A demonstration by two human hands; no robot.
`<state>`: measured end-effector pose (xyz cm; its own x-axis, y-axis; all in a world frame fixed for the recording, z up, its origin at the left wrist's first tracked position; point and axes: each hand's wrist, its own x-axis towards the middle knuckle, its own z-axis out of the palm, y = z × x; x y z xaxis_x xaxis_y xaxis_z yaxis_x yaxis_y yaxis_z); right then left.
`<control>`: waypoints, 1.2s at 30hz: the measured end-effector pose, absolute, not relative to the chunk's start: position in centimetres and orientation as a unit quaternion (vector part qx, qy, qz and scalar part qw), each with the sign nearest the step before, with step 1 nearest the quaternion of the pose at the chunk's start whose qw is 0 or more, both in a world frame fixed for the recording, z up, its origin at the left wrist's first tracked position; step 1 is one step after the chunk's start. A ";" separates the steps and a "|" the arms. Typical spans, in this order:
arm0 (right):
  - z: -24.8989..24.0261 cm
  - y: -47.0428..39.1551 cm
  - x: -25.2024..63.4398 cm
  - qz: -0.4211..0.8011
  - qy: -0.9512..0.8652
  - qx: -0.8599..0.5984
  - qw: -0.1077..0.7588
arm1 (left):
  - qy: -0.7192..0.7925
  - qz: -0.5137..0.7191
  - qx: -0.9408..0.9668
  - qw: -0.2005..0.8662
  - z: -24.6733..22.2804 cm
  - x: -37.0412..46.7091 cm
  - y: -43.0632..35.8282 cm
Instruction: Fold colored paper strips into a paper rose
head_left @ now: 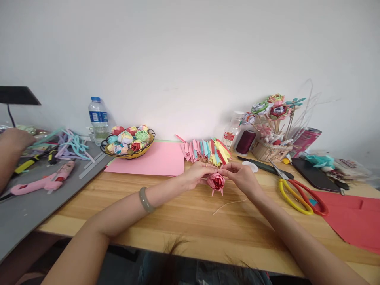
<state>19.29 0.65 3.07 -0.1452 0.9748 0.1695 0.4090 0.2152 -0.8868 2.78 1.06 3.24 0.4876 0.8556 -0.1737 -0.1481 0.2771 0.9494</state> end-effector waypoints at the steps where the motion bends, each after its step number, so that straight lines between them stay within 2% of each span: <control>1: 3.1 0.6 19.2 0.343 -0.675 -0.518 0.398 | 0.369 0.354 0.485 0.709 3.3 2.8 1.1; 6: 3.3 0.4 19.1 0.319 -0.691 -0.515 0.394 | 0.369 0.357 0.487 0.707 3.3 2.6 1.0; 13: 3.7 0.2 19.0 0.439 -0.670 -0.416 0.431 | 0.288 0.341 0.494 0.746 3.0 2.3 1.8; 22: 3.8 0.0 18.9 0.489 -0.625 -0.418 0.442 | 0.280 0.332 0.453 0.779 3.1 2.1 2.2; 29: 3.5 0.5 19.2 0.591 -0.556 -0.427 0.400 | 0.273 0.336 0.440 0.787 2.5 2.3 2.3; 36: 3.3 0.7 19.2 0.617 -0.532 -0.434 0.385 | 0.286 0.338 0.442 0.780 3.1 2.3 1.9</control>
<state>19.18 0.66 3.33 -0.3262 0.9369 -0.1261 -0.0136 -0.1380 -0.9903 2.34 1.94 3.06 0.6084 0.7798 -0.1476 -0.2735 0.3806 0.8834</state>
